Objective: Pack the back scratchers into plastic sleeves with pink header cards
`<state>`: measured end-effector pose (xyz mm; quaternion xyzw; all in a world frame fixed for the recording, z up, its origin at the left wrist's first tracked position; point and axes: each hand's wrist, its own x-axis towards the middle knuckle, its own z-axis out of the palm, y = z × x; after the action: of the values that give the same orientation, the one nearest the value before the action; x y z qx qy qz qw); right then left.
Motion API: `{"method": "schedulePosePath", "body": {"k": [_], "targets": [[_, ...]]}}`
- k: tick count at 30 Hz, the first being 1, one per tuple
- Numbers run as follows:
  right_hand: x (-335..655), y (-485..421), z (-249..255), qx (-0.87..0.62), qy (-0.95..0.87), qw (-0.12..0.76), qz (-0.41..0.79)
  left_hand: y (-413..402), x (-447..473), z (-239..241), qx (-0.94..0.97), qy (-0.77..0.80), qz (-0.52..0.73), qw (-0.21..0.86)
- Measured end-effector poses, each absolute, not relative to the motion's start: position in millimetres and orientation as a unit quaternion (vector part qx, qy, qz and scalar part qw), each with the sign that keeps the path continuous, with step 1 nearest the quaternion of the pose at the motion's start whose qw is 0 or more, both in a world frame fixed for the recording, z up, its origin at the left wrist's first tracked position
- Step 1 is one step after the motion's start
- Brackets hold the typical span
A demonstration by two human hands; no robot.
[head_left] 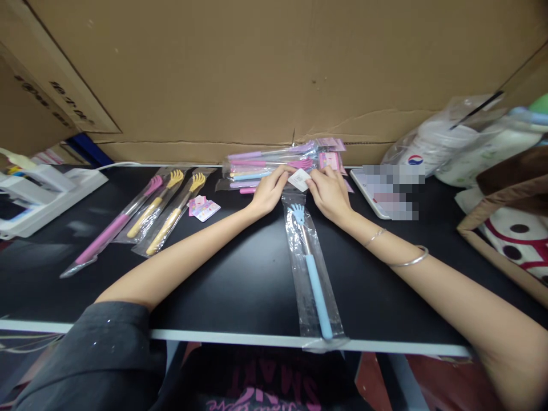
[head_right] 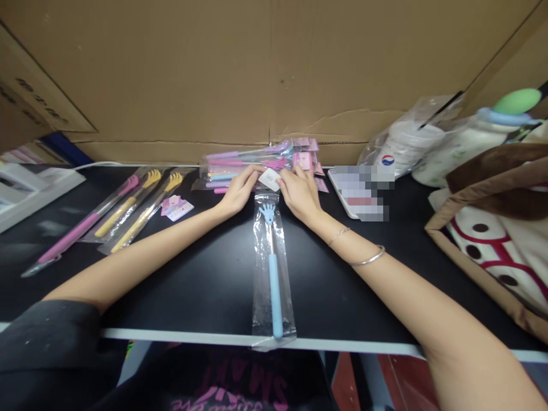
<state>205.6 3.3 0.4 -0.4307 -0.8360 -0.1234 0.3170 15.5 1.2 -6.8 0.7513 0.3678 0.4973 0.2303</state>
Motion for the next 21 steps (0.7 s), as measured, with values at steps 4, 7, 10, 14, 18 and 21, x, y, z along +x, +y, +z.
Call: {"method": "schedulePosePath", "body": {"k": [4,7,10,14,18,21], "targets": [[205.6,3.2,0.5,-0.429,-0.838,0.315,-0.118,3.9,16.7,-8.9,0.748,0.358,0.498,0.254],[206.6,4.4,0.1,-0.433,-0.838,0.321,-0.090,8.0,17.1,-12.2,0.730,0.335,0.515,0.300],[208.4,5.9,-1.1,-0.430,-0.826,0.360,-0.063,9.8,16.1,-14.3,0.720,0.334,0.520,0.316],[209.9,5.1,-1.7,-0.408,-0.820,0.398,-0.046,9.0,14.9,-14.2,0.716,0.347,0.520,0.311],[209.3,2.2,-0.2,-0.402,-0.824,0.397,-0.050,9.0,15.3,-14.5,0.717,0.339,0.521,0.314],[208.7,1.9,0.1,-0.397,-0.823,0.405,-0.046,10.0,15.9,-16.1,0.713,0.322,0.522,0.340]]}}
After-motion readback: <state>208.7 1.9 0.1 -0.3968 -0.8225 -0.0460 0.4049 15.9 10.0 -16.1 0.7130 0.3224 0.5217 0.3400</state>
